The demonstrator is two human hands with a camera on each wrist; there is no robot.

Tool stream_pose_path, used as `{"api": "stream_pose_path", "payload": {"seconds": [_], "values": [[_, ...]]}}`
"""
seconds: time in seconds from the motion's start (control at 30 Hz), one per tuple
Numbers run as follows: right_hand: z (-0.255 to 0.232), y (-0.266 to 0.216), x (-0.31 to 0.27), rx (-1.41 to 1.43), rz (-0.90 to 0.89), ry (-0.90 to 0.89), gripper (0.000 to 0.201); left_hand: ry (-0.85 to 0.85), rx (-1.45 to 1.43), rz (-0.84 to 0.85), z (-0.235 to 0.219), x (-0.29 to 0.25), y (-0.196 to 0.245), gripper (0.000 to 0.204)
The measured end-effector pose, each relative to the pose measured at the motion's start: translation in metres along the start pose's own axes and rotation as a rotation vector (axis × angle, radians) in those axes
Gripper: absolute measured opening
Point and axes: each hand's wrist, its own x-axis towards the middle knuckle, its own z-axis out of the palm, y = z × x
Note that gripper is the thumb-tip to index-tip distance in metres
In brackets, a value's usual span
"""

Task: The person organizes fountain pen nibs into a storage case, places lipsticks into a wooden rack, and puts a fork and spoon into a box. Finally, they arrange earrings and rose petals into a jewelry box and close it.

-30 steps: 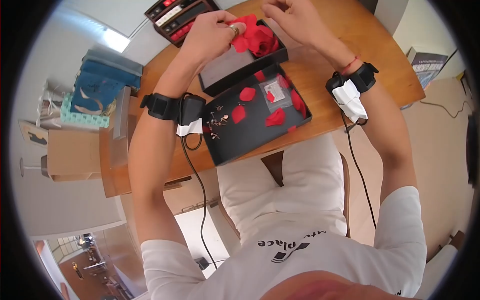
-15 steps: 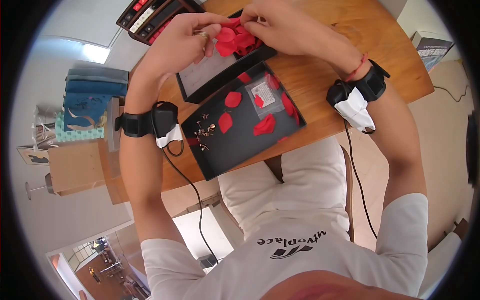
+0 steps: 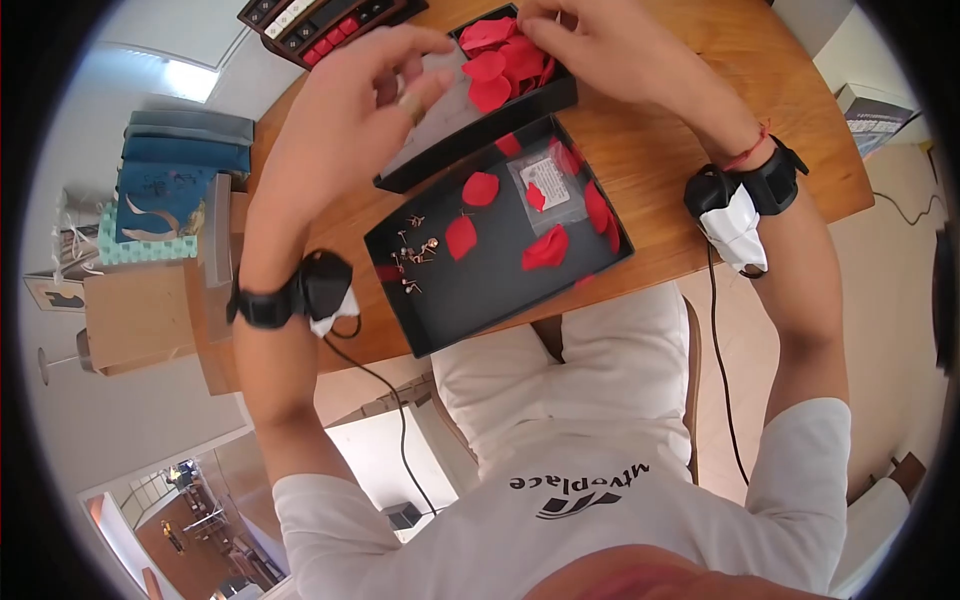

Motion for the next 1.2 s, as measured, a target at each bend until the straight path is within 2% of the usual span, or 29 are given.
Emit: {"api": "stream_pose_path", "payload": {"seconds": [0.03, 0.07, 0.1, 0.13, 0.17, 0.2, 0.27, 0.3, 0.33, 0.37, 0.43, 0.47, 0.5, 0.57, 0.7, 0.77, 0.8, 0.83, 0.9, 0.97, 1.03, 1.1, 1.17, 1.2], "values": [[-0.001, -0.005, 0.002, -0.01, 0.109, 0.066, 0.017, 0.0, -0.003, -0.007, -0.004, -0.013, 0.01, 0.025], [-0.003, -0.009, 0.004, -0.022, 0.218, 0.133, 0.017, -0.097, 0.032, -0.063, -0.009, -0.027, 0.02, 0.028], [-0.007, -0.012, 0.006, -0.019, 0.218, 0.129, 0.017, -0.195, 0.067, -0.12, -0.011, -0.038, 0.027, 0.03], [-0.011, -0.016, 0.008, 0.075, 0.243, 0.114, 0.016, -0.195, 0.065, -0.126, -0.009, -0.051, 0.028, 0.03], [-0.015, -0.02, 0.009, 0.168, 0.266, 0.097, 0.016, -0.21, 0.081, -0.027, -0.004, -0.064, 0.025, 0.034], [-0.017, -0.027, 0.007, 0.172, 0.262, 0.087, 0.016, -0.223, 0.095, 0.069, -0.001, -0.074, 0.022, 0.038], [-0.021, -0.043, 0.003, 0.185, 0.117, -0.059, 0.017, -0.229, 0.122, 0.082, 0.007, -0.085, 0.022, 0.041], [-0.02, -0.051, 0.001, 0.186, 0.104, -0.081, 0.017, -0.241, 0.15, 0.102, 0.011, -0.09, 0.023, 0.044], [-0.018, -0.057, -0.002, 0.246, 0.192, -0.284, 0.015, -0.22, 0.139, 0.084, 0.014, -0.091, 0.023, 0.044], [-0.017, -0.063, -0.005, 0.295, 0.281, -0.491, 0.013, -0.247, 0.243, 0.119, 0.017, -0.087, 0.021, 0.04], [-0.01, -0.081, -0.017, 0.09, -0.111, -0.67, 0.014, -0.225, 0.323, 0.113, 0.026, -0.093, 0.018, 0.037], [-0.006, -0.084, -0.026, -0.005, -0.218, -0.742, 0.017, -0.266, 0.352, 0.105, 0.028, -0.092, 0.019, 0.031], [-0.008, -0.099, -0.024, -0.16, -0.195, -0.92, 0.017, -0.311, 0.385, 0.104, 0.028, -0.093, 0.02, 0.025], [-0.004, -0.107, -0.032, -0.193, -0.223, -0.977, 0.015, -0.284, 0.401, 0.103, 0.029, -0.097, 0.019, 0.02], [-0.007, -0.109, -0.028, -0.222, -0.318, -0.964, 0.01, -0.269, 0.337, 0.048, 0.025, -0.104, 0.017, 0.012], [-0.014, -0.101, -0.019, -0.029, -0.195, -0.782, 0.008, -0.264, 0.285, 0.044, 0.028, -0.109, 0.016, 0.011], [-0.016, -0.097, -0.015, -0.007, -0.225, -0.672, 0.008, -0.264, 0.249, 0.045, 0.03, -0.11, 0.014, 0.01], [-0.018, -0.098, -0.012, -0.016, -0.229, -0.685, 0.008, -0.251, 0.24, 0.043, 0.033, -0.111, 0.012, 0.01], [-0.021, -0.104, -0.006, -0.193, 0.084, -0.838, 0.011, -0.271, 0.253, 0.084, 0.036, -0.112, 0.01, 0.009], [-0.011, -0.104, -0.016, -0.223, 0.024, -0.812, 0.013, -0.237, 0.257, 0.079, 0.033, -0.113, 0.015, 0.009], [0.002, -0.101, -0.026, -0.386, -0.037, -0.795, 0.013, -0.211, 0.259, 0.076, 0.033, -0.11, 0.018, 0.008], [0.01, -0.1, -0.03, -0.399, -0.052, -0.778, 0.013, -0.045, 0.169, 0.135, 0.038, -0.101, 0.012, 0.011], [0.013, -0.104, -0.026, -0.415, -0.082, -0.762, 0.013, -0.069, 0.196, 0.13, 0.041, -0.09, 0.011, 0.012], [0.012, -0.107, -0.022, -0.409, -0.057, -0.833, 0.013, -0.098, 0.22, 0.127, 0.043, -0.085, 0.011, 0.014]]}}
